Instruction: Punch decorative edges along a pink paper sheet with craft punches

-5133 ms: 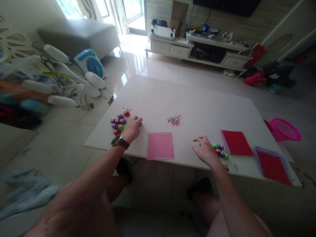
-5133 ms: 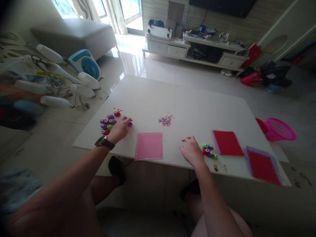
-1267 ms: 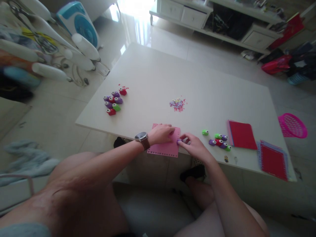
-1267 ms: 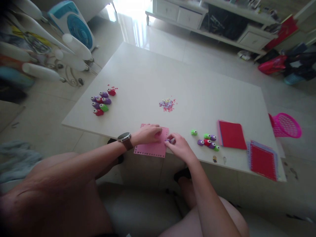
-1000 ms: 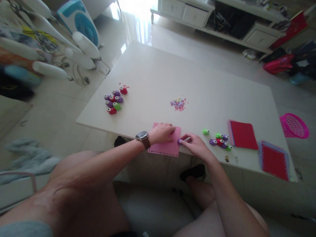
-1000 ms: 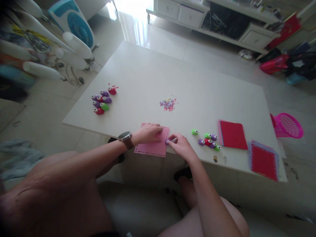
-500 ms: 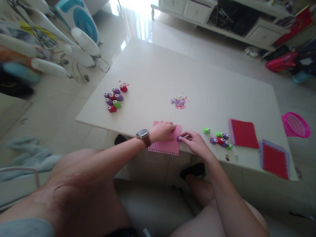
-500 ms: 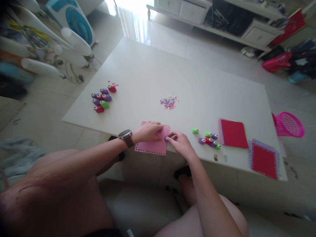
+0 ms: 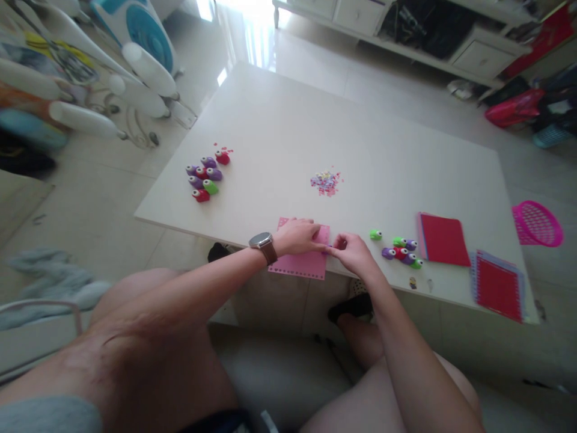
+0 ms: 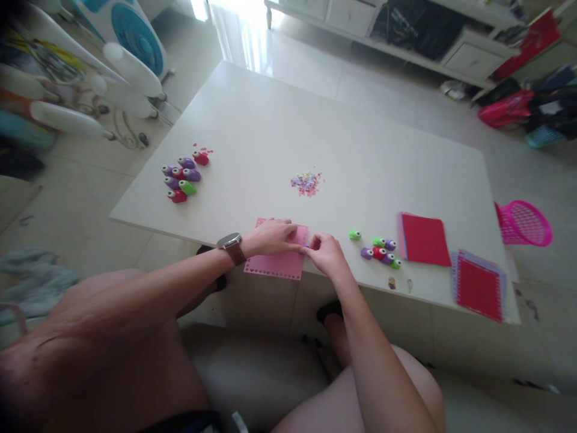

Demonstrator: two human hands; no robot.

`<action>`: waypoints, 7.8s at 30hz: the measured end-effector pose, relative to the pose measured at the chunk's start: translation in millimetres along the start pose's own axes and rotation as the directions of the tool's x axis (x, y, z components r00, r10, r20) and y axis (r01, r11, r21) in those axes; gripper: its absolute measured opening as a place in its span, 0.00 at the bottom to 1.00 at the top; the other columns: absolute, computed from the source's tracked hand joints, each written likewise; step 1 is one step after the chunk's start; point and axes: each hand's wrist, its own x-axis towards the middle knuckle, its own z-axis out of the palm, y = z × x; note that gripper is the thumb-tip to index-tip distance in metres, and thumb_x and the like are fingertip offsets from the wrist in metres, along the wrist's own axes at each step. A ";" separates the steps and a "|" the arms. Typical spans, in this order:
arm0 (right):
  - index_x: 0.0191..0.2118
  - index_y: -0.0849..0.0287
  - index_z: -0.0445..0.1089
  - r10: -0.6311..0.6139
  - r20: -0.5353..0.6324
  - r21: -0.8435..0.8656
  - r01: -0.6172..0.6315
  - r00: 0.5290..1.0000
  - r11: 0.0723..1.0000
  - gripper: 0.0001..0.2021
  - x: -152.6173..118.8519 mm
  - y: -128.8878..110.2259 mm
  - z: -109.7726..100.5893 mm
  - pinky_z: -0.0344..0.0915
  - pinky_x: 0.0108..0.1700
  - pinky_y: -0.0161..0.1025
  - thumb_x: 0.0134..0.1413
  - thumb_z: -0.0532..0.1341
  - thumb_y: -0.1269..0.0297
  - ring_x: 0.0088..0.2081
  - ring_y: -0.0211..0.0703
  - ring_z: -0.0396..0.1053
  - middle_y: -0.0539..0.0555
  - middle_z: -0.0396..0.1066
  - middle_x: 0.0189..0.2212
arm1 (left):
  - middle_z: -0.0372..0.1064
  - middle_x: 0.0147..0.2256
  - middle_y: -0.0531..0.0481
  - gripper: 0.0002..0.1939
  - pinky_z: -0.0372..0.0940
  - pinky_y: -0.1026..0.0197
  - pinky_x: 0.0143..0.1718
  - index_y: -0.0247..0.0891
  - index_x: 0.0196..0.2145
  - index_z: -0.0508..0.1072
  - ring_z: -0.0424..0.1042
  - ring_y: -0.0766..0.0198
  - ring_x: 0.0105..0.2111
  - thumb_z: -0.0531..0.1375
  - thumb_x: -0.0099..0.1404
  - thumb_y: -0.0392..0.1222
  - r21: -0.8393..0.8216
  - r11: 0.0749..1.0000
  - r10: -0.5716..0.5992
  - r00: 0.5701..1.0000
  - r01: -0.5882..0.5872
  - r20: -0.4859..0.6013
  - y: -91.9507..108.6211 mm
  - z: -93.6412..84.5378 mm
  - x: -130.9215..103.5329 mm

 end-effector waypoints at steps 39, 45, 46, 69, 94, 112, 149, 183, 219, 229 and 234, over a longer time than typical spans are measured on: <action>0.39 0.57 0.74 0.008 -0.020 -0.552 -0.017 1.000 0.834 0.10 -15.6 9.0 -48.0 0.60 0.46 0.43 0.52 0.60 0.75 0.47 0.51 0.68 0.57 0.76 0.43 | 0.76 0.37 0.46 0.08 0.56 0.58 0.30 0.40 0.36 0.73 0.71 0.58 0.34 0.61 0.57 0.41 0.021 0.999 -0.039 0.994 0.037 0.098 -12.6 -17.0 -4.5; 0.46 0.53 0.74 -0.093 0.129 -0.330 0.132 0.987 0.935 0.18 -22.2 -12.9 -33.1 0.56 0.54 0.50 0.49 0.60 0.74 0.53 0.54 0.65 0.54 0.77 0.45 | 0.76 0.37 0.47 0.11 0.56 0.58 0.30 0.40 0.38 0.73 0.71 0.58 0.35 0.64 0.57 0.44 0.008 0.999 -0.051 0.993 0.050 0.105 -14.9 -15.0 -1.5; 0.45 0.53 0.74 -0.103 0.160 -0.307 0.149 0.982 0.940 0.18 -22.6 -15.5 -29.9 0.55 0.55 0.50 0.49 0.59 0.75 0.53 0.54 0.65 0.54 0.77 0.45 | 0.76 0.37 0.47 0.11 0.56 0.59 0.30 0.40 0.37 0.73 0.71 0.58 0.35 0.64 0.56 0.44 0.005 0.999 -0.052 0.993 0.051 0.105 -15.2 -14.7 -1.1; 0.39 0.57 0.72 -0.155 0.057 -0.424 0.165 0.986 0.891 0.14 -14.1 -7.4 -23.9 0.61 0.47 0.40 0.49 0.56 0.77 0.46 0.47 0.71 0.55 0.76 0.43 | 0.75 0.34 0.49 0.09 0.54 0.59 0.29 0.40 0.34 0.72 0.69 0.60 0.32 0.64 0.55 0.43 -0.022 0.999 -0.035 0.996 0.037 0.082 -17.3 -11.9 -0.9; 0.47 0.60 0.74 -0.229 0.139 -0.391 0.265 0.964 0.881 0.11 -16.6 -38.5 -12.3 0.62 0.57 0.42 0.61 0.60 0.64 0.53 0.49 0.68 0.59 0.73 0.47 | 0.67 0.51 0.42 0.15 0.62 0.50 0.54 0.41 0.50 0.69 0.64 0.51 0.53 0.56 0.65 0.36 0.039 0.989 -0.121 0.931 0.143 -0.343 2.0 -14.7 0.8; 0.45 0.59 0.73 -0.341 0.250 -0.439 0.419 0.906 0.795 0.09 -57.2 -64.1 33.2 0.62 0.49 0.42 0.61 0.59 0.66 0.48 0.49 0.69 0.59 0.72 0.46 | 0.67 0.51 0.40 0.17 0.61 0.50 0.57 0.40 0.51 0.72 0.66 0.49 0.54 0.58 0.66 0.46 0.035 0.870 -0.445 0.813 0.492 -0.376 -81.8 -77.1 -47.0; 0.43 0.63 0.77 -0.138 0.685 -0.472 0.579 0.716 0.664 0.09 -83.5 -66.2 116.6 0.75 0.47 0.50 0.55 0.65 0.72 0.44 0.56 0.79 0.60 0.79 0.41 | 0.68 0.43 0.41 0.18 0.63 0.52 0.53 0.39 0.51 0.72 0.69 0.51 0.46 0.54 0.65 0.34 0.126 0.909 -0.363 0.905 0.396 -0.221 -91.1 -63.3 -26.6; 0.48 0.64 0.77 -0.160 0.701 -0.422 0.586 0.695 0.692 0.14 -94.9 -54.6 129.6 0.73 0.51 0.55 0.56 0.67 0.67 0.47 0.58 0.77 0.63 0.78 0.45 | 0.75 0.31 0.51 0.14 0.61 0.64 0.30 0.36 0.42 0.77 0.70 0.68 0.28 0.66 0.60 0.44 -0.808 0.583 -0.233 0.971 0.089 -0.061 -5.3 -21.2 8.6; 0.48 0.63 0.78 -0.176 0.684 -0.426 0.584 0.708 0.691 0.14 -97.3 -55.2 133.5 0.74 0.50 0.54 0.55 0.67 0.69 0.46 0.58 0.78 0.62 0.79 0.43 | 0.75 0.44 0.47 0.13 0.69 0.57 0.43 0.41 0.48 0.74 0.75 0.59 0.40 0.67 0.65 0.39 -0.222 0.940 0.185 0.934 -0.259 -0.307 4.8 -21.0 -1.1; 0.48 0.63 0.78 -0.166 0.692 -0.427 0.583 0.703 0.691 0.14 -97.9 -57.2 131.0 0.73 0.52 0.54 0.56 0.67 0.68 0.47 0.57 0.78 0.62 0.79 0.44 | 0.76 0.45 0.48 0.14 0.69 0.58 0.44 0.42 0.49 0.74 0.76 0.60 0.42 0.67 0.66 0.43 -0.218 0.935 0.195 0.919 -0.280 -0.342 4.3 -18.1 0.3; 0.47 0.62 0.78 -0.187 0.677 -0.426 0.587 0.712 0.689 0.13 -98.2 -55.7 132.5 0.74 0.51 0.54 0.55 0.68 0.69 0.46 0.57 0.78 0.62 0.79 0.43 | 0.77 0.44 0.48 0.11 0.68 0.58 0.42 0.43 0.47 0.74 0.76 0.59 0.40 0.65 0.67 0.43 -0.206 0.940 0.196 0.925 -0.272 -0.325 7.5 -17.3 -0.7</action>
